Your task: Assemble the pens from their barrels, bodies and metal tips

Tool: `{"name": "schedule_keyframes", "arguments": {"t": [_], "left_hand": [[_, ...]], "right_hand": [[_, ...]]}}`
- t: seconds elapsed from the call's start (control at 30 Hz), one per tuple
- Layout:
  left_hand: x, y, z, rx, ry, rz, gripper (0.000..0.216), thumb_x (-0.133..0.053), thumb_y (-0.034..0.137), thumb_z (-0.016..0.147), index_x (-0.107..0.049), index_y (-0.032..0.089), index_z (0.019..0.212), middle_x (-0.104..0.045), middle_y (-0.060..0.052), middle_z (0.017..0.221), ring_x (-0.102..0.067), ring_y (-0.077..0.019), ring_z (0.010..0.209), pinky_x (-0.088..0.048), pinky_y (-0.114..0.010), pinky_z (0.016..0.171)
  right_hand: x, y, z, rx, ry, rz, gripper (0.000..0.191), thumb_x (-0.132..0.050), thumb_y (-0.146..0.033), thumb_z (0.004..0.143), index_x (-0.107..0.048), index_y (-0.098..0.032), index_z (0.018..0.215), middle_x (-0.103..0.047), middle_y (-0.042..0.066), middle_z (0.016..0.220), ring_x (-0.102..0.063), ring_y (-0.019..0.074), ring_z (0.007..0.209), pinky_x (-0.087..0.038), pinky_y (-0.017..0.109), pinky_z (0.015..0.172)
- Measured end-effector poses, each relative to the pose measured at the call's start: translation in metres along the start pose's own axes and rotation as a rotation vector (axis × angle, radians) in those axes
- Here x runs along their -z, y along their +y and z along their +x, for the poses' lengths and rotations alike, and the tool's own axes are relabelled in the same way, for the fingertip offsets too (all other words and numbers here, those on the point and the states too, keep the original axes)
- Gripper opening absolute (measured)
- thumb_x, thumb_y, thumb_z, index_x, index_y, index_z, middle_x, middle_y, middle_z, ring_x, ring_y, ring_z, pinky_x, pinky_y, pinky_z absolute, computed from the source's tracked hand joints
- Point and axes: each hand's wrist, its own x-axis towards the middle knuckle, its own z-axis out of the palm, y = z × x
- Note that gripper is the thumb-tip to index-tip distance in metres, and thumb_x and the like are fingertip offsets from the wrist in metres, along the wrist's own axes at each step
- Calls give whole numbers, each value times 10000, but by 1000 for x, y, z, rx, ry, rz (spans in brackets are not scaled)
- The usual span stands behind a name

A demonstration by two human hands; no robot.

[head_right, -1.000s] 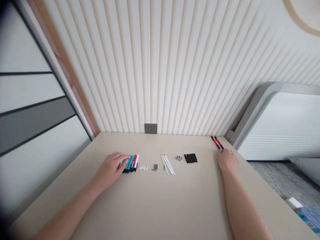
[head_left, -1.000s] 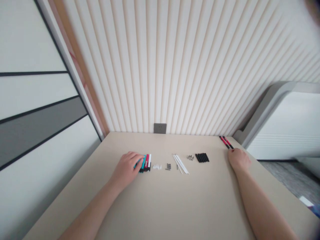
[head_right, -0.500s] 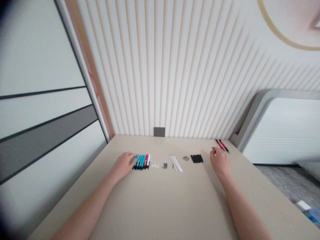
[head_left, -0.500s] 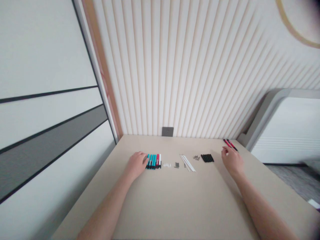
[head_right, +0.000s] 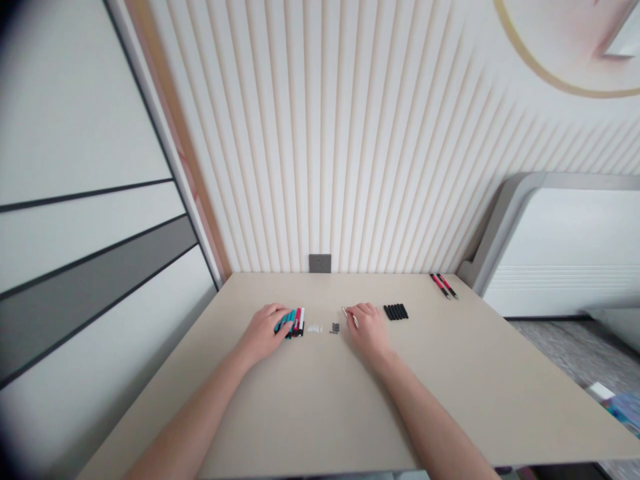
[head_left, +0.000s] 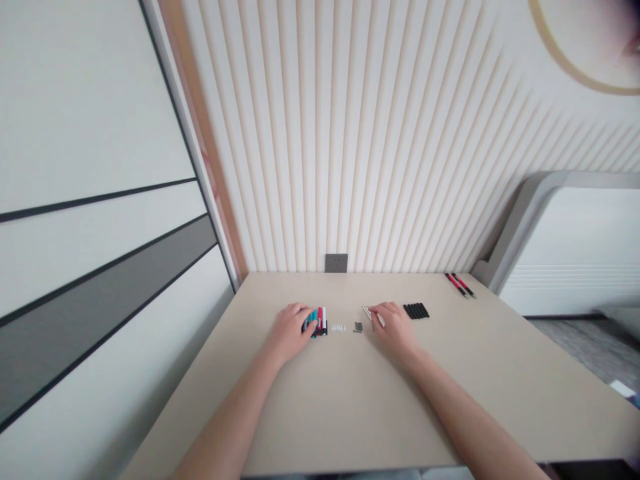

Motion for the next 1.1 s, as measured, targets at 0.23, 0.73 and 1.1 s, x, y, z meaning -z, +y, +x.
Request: {"name": "schedule_keyframes", "arguments": {"t": [0.23,0.73,1.1], "left_hand": [[-8,14,0,-54,-43,-4,206,-548,280,912,-678,237,1065,-628,-73,1118,-572,-238,1049,-446,-390,932],[-7,11,4,45,5,90,204,-546,301,908,-736,232,885,-651,-62,1012,-587,-235,995,-444,-379,897],[-8,25,4,53,50,170,157,-594,301,850,-718,218,801,-641,-82,1055,-548,-262,1037,-420,-403,904]], "right_hand": [[0,-3,1,-54,-103,-74,219,-508,-191,921,-719,-206,981,-689,73,1001,-571,213,973,-390,310,882],[6,-4,1,-115,-226,-208,215,-518,-259,931,-728,-214,936,-677,70,1018,-553,217,989,-336,311,880],[5,-9,0,-79,-201,-169,210,-514,-235,932,-722,-219,952,-677,68,1015,-558,218,995,-354,314,877]]}}
